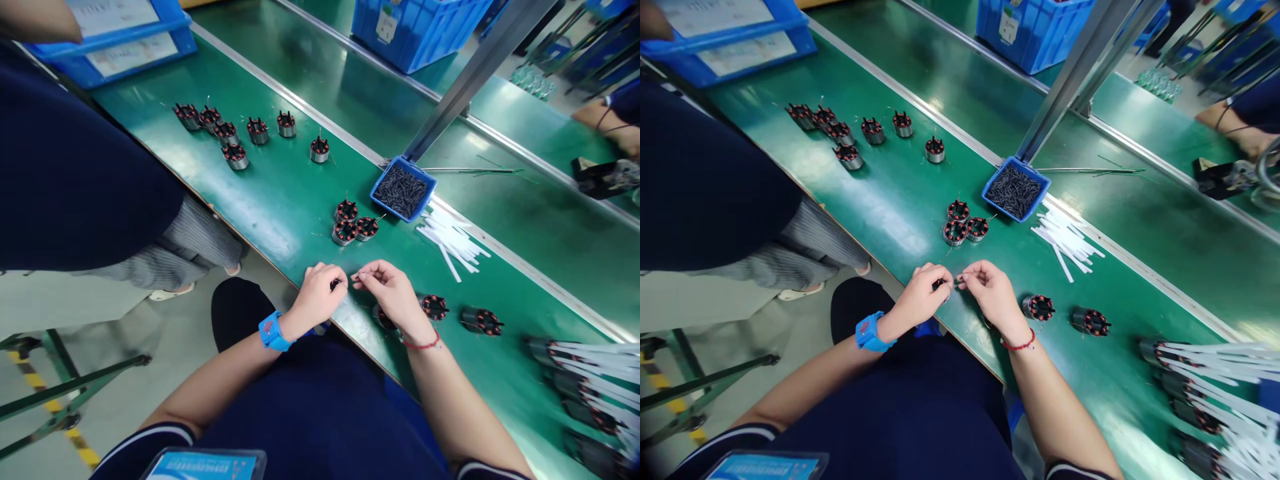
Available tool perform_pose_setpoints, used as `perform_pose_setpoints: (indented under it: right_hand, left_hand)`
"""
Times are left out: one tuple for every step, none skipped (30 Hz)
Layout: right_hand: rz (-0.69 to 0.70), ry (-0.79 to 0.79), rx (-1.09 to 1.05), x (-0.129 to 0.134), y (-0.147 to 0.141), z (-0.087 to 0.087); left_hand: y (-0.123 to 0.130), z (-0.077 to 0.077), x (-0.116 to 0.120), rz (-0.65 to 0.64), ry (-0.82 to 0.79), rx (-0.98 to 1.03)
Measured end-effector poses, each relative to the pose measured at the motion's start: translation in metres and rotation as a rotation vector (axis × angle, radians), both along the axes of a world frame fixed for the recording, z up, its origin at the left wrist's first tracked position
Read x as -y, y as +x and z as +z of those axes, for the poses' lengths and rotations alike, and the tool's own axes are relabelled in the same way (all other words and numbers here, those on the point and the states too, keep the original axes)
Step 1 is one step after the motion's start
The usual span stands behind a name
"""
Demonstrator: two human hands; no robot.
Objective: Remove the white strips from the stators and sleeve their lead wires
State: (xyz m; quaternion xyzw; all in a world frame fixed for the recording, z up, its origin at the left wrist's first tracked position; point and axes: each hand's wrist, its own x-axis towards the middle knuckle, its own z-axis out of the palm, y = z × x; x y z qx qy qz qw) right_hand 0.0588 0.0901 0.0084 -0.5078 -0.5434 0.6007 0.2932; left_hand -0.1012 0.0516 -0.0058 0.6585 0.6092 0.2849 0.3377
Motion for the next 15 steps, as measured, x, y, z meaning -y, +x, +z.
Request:
perform_pose_setpoints:
  right_hand:
    - [0.0,0.006,0.005,0.001,0.0,0.0]
    - [0.006,0.013,0.012,0.001,0.001,0.0]
    - [0.021,0.022,0.024,0.002,0.001,-0.001]
    - [0.046,0.032,0.047,0.002,0.001,-0.001]
    - [0.077,0.049,0.084,0.003,0.001,-0.002]
    - [0.11,0.073,0.135,0.003,0.002,-0.002]
    - [0.139,0.104,0.195,0.004,0.002,-0.002]
    - [0.165,0.14,0.256,0.004,0.002,-0.001]
    - [0.184,0.179,0.311,0.005,0.002,-0.001]
    - [0.197,0.22,0.355,0.006,0.002,0.0]
    - [0.206,0.262,0.389,0.007,0.001,0.001]
    - [0.214,0.308,0.42,0.009,0.0,0.001]
    - [0.218,0.363,0.458,0.011,-0.002,0.001]
    - [0.22,0.433,0.51,0.013,-0.004,0.001]
    - [0.224,0.517,0.579,0.016,-0.006,0.0]
  left_hand:
    - [0.0,0.0,0.0,0.001,-0.001,-0.001]
    - [0.0,0.0,0.0,0.002,-0.001,-0.001]
    - [0.0,0.0,0.0,0.002,-0.001,-0.002]
    - [0.0,0.0,0.0,0.002,-0.001,-0.002]
    - [0.0,0.0,0.0,0.003,0.001,-0.003]
    - [0.0,0.0,0.0,0.003,0.001,-0.004]
    - [0.0,0.0,0.0,0.002,0.002,-0.003]
    - [0.0,0.0,0.0,0.004,0.003,-0.002]
    - [0.0,0.0,0.0,0.005,0.003,0.001]
    - [0.0,0.0,0.0,0.008,0.004,0.004]
    - [0.0,0.0,0.0,0.011,0.005,0.007]
    - [0.001,0.0,0.0,0.015,0.007,0.009]
    - [0.001,-0.001,0.0,0.019,0.011,0.009]
    - [0.001,-0.001,0.0,0.017,0.018,0.006]
    - [0.001,-0.003,0.0,0.012,0.026,0.002]
